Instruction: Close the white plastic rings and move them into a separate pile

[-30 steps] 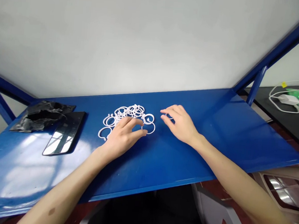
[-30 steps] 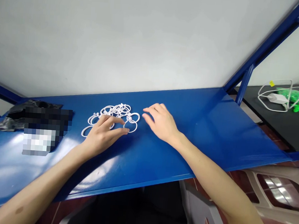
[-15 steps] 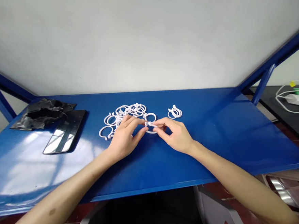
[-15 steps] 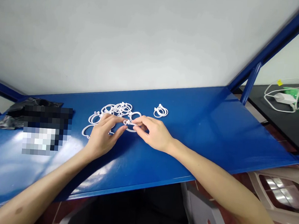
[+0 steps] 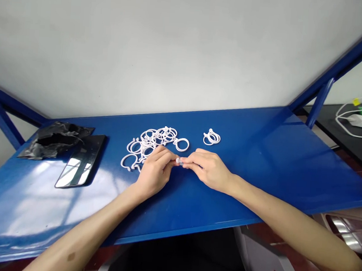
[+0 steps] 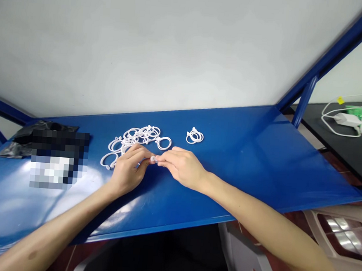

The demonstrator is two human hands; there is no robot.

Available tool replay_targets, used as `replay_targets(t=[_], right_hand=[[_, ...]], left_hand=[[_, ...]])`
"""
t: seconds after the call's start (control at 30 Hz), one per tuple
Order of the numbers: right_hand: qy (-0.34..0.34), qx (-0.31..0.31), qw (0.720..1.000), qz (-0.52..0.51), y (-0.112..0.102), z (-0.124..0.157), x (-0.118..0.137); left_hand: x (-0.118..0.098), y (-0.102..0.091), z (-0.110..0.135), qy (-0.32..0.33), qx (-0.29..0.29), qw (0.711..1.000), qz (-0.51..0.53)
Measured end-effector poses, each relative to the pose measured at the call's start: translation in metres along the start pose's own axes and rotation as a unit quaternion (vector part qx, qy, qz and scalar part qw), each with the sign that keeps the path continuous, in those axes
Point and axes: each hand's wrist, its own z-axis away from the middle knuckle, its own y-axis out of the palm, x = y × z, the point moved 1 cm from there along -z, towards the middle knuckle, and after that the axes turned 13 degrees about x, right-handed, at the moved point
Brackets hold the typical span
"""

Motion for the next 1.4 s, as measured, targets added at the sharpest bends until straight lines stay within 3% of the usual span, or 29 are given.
replay_targets(t=[0.13,0.27,0.43,0.57,0.7,0.8,0.97,1.13,1.4], right_hand=[[0.022,-0.02,0.996,0.089,-0.008,-0.007,-0.007],[0.113,-0.058,0.972,0.196,-0.028,-0.009,-0.023],[0.263,-0.095,0.937,0.209,-0.055,-0.001,-0.057],[0.308,-0.102,0.927,0.191,-0.059,0.003,-0.074],[0.285,-0.122,0.927,0.21,-0.056,0.002,-0.072],[0.204,-0.136,0.947,0.209,-0.051,0.0,-0.057],[0.091,-0.047,0.986,0.132,-0.031,-0.005,-0.025],[0.092,0.04,0.994,0.042,-0.014,-0.006,-0.015],[0.104,-0.011,0.991,-0.087,-0.012,-0.006,-0.019]], left_hand=[[0.005,0.008,-0.004,-0.023,0.064,0.994,-0.081],[0.009,0.016,-0.004,-0.035,0.121,0.97,-0.21],[0.015,0.012,0.0,-0.001,0.109,0.964,-0.241],[0.016,0.004,0.0,0.028,0.085,0.968,-0.233],[0.011,-0.003,0.0,0.042,0.034,0.969,-0.239],[0.007,-0.008,-0.001,0.047,0.009,0.967,-0.25],[0.003,-0.012,-0.003,0.062,0.011,0.966,-0.25],[0.001,-0.012,-0.003,0.092,0.037,0.971,-0.219],[-0.001,-0.011,-0.004,0.102,0.045,0.98,-0.165]])
